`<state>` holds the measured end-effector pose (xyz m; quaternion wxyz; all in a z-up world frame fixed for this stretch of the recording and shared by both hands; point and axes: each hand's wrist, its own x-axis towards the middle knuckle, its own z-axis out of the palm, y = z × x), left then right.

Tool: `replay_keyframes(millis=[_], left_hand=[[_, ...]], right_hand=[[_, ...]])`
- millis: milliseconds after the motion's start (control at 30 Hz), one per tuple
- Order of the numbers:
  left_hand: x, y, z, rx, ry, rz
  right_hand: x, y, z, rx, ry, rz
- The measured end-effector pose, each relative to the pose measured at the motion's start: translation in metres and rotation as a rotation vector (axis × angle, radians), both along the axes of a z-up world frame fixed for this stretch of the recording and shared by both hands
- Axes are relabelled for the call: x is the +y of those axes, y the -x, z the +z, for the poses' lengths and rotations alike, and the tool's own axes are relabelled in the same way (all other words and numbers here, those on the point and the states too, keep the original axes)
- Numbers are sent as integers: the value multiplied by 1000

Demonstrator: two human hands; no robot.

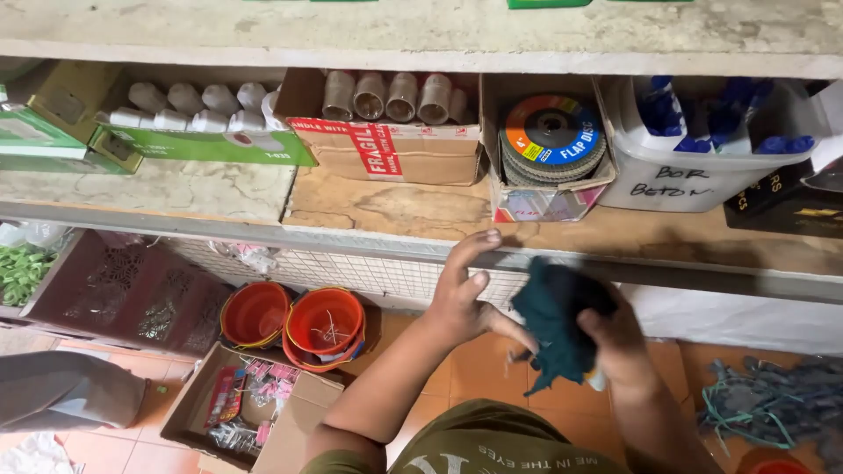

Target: Organizing and inspecting various hardware items like grinding discs, boxes of fasteners, and work gloves on store shelves.

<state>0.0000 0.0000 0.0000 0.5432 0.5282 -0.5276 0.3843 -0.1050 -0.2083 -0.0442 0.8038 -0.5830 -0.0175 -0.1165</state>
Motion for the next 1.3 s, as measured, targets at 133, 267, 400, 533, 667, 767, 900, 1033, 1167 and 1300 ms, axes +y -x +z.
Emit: replay_keyframes(millis=[133,267,400,533,667,767,900,1033,1167,1300], left_hand=[[1,0,-5,24,-150,52],[13,4,-6,35,-290,94],[16,4,-43,127,-388,137],[20,11,-61,259,-456,110],[20,22,-64,282,-468,76],[16,27,-75,323,-544,36],[6,39,-80,428,-547,-49],[-1,48,-74,565,-608,-50],[1,59,-59,651,-703,-50],[-5,66,-60,755,-796,-60]], right_hand=[[18,4,6,162,589,20],[30,5,-16,-278,869,-202],[35,7,-26,-230,701,-149],[33,10,-28,-408,830,-230],[37,14,-28,-456,780,-236],[39,16,-36,-146,574,-68],[31,15,-34,-99,449,75],[26,22,-50,43,390,44],[28,31,-62,-43,641,-172],[20,43,-68,-36,690,-185]])
